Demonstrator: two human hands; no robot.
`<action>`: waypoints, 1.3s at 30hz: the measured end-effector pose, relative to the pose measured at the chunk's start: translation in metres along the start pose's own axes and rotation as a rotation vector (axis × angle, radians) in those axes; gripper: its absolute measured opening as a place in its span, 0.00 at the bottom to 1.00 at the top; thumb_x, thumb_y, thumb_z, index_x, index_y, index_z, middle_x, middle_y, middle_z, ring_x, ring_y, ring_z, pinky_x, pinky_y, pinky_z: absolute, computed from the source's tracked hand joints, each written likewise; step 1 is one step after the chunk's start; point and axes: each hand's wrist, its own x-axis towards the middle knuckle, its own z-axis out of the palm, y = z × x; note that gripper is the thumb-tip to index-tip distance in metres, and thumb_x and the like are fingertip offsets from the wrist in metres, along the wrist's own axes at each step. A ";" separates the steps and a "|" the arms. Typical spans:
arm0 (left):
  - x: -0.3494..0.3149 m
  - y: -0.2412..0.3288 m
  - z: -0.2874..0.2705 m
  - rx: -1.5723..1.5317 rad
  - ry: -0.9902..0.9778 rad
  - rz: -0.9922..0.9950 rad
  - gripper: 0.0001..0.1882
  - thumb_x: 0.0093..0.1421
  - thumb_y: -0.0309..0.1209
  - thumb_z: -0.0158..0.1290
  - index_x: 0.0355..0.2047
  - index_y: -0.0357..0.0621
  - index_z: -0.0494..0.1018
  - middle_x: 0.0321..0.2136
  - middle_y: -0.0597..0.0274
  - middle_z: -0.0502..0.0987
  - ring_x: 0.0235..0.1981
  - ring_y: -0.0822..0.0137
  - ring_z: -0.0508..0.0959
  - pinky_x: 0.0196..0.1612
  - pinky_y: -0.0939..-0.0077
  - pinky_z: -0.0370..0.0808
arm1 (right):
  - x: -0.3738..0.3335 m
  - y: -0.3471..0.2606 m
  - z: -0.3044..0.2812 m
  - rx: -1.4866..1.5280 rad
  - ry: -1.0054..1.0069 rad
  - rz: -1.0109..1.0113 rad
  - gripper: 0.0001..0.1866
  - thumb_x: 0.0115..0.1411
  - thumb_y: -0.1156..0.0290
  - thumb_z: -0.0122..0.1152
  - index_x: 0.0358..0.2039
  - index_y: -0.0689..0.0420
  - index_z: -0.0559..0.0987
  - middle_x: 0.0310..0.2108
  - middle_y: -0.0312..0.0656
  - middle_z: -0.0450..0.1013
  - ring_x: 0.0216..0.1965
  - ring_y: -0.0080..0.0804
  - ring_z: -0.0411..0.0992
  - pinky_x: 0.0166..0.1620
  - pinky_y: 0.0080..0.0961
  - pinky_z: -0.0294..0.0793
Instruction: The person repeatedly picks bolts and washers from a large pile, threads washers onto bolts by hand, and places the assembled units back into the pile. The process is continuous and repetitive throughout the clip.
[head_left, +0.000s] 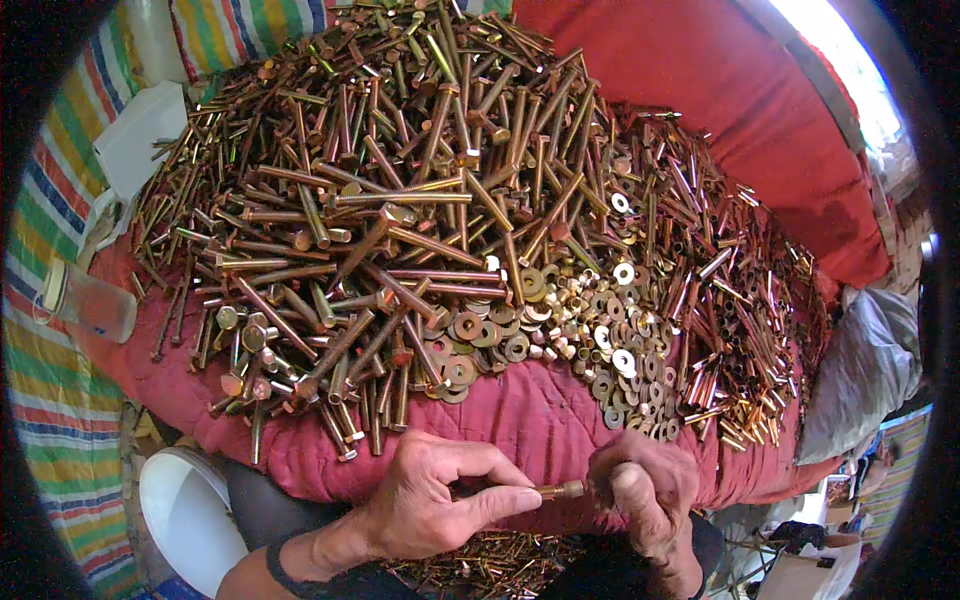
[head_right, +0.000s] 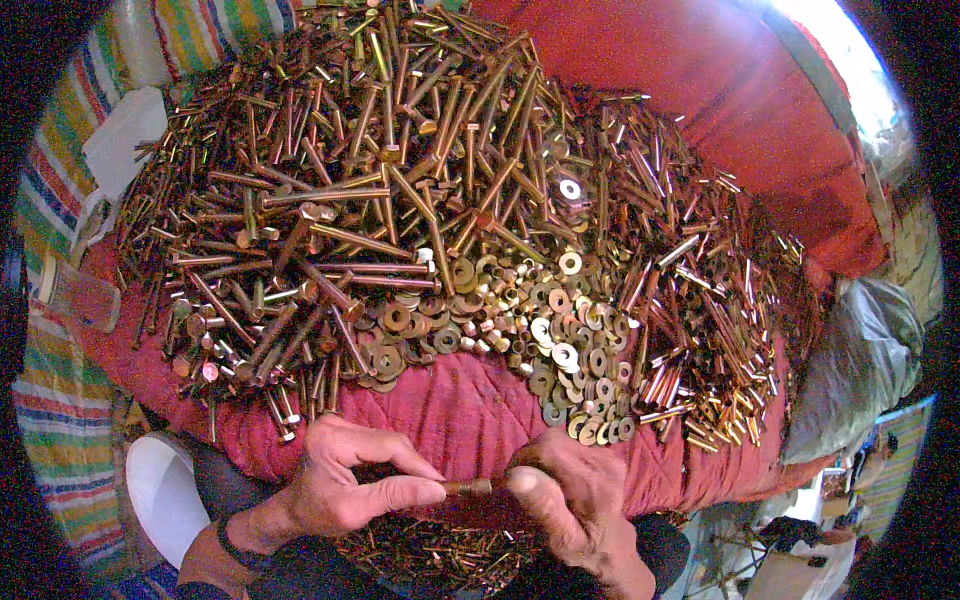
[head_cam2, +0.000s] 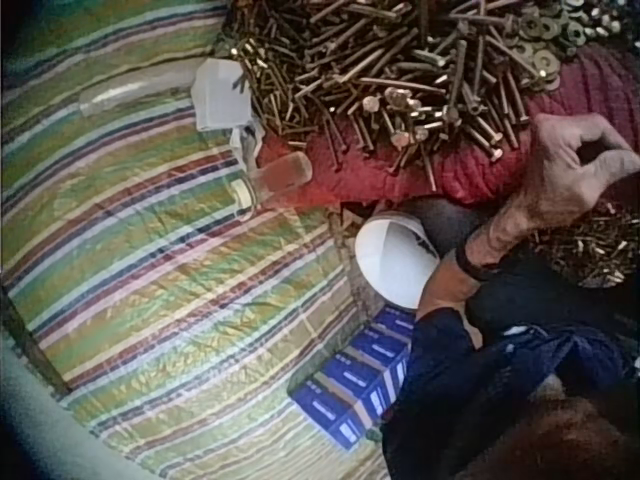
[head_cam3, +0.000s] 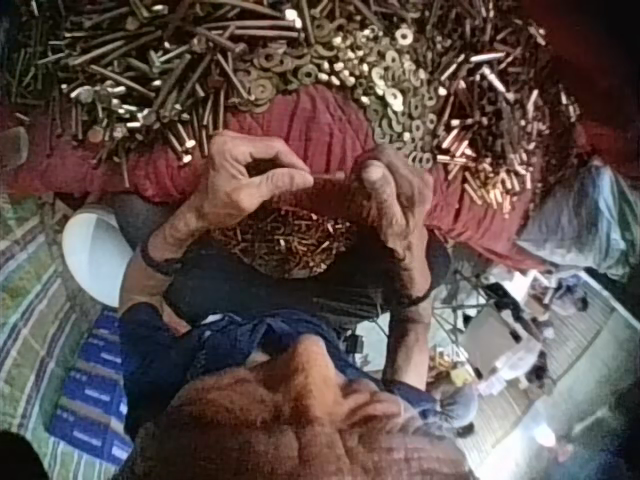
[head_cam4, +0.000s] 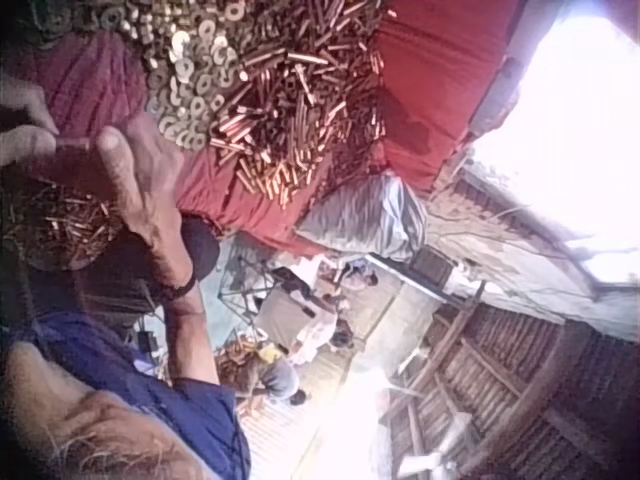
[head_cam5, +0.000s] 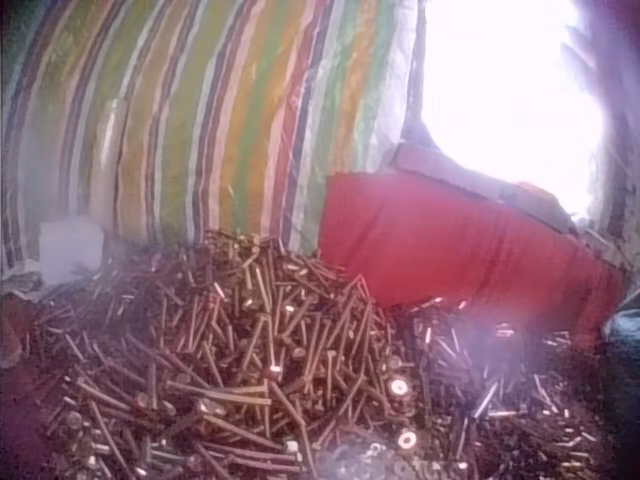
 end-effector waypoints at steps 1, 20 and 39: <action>0.000 0.001 -0.002 -0.022 -0.002 -0.056 0.05 0.61 0.27 0.68 0.34 0.37 0.87 0.27 0.60 0.87 0.28 0.74 0.86 0.34 0.78 0.79 | 0.001 -0.001 0.000 -0.011 0.039 -0.005 0.11 0.65 0.66 0.70 0.40 0.61 0.84 0.30 0.42 0.79 0.29 0.38 0.79 0.34 0.32 0.76; 0.000 0.002 -0.006 -0.124 -0.039 -0.248 0.06 0.62 0.26 0.67 0.35 0.35 0.87 0.28 0.62 0.87 0.31 0.77 0.83 0.38 0.80 0.78 | 0.002 0.001 0.004 -0.161 -0.004 -0.225 0.15 0.55 0.71 0.79 0.41 0.59 0.84 0.33 0.42 0.81 0.28 0.35 0.80 0.29 0.28 0.75; 0.003 -0.002 0.005 -0.039 -0.227 -0.020 0.06 0.62 0.28 0.66 0.33 0.37 0.85 0.22 0.62 0.82 0.22 0.70 0.79 0.26 0.74 0.74 | 0.000 0.008 -0.001 -0.153 -0.055 -0.225 0.10 0.57 0.75 0.75 0.39 0.60 0.84 0.26 0.42 0.75 0.22 0.35 0.73 0.25 0.28 0.70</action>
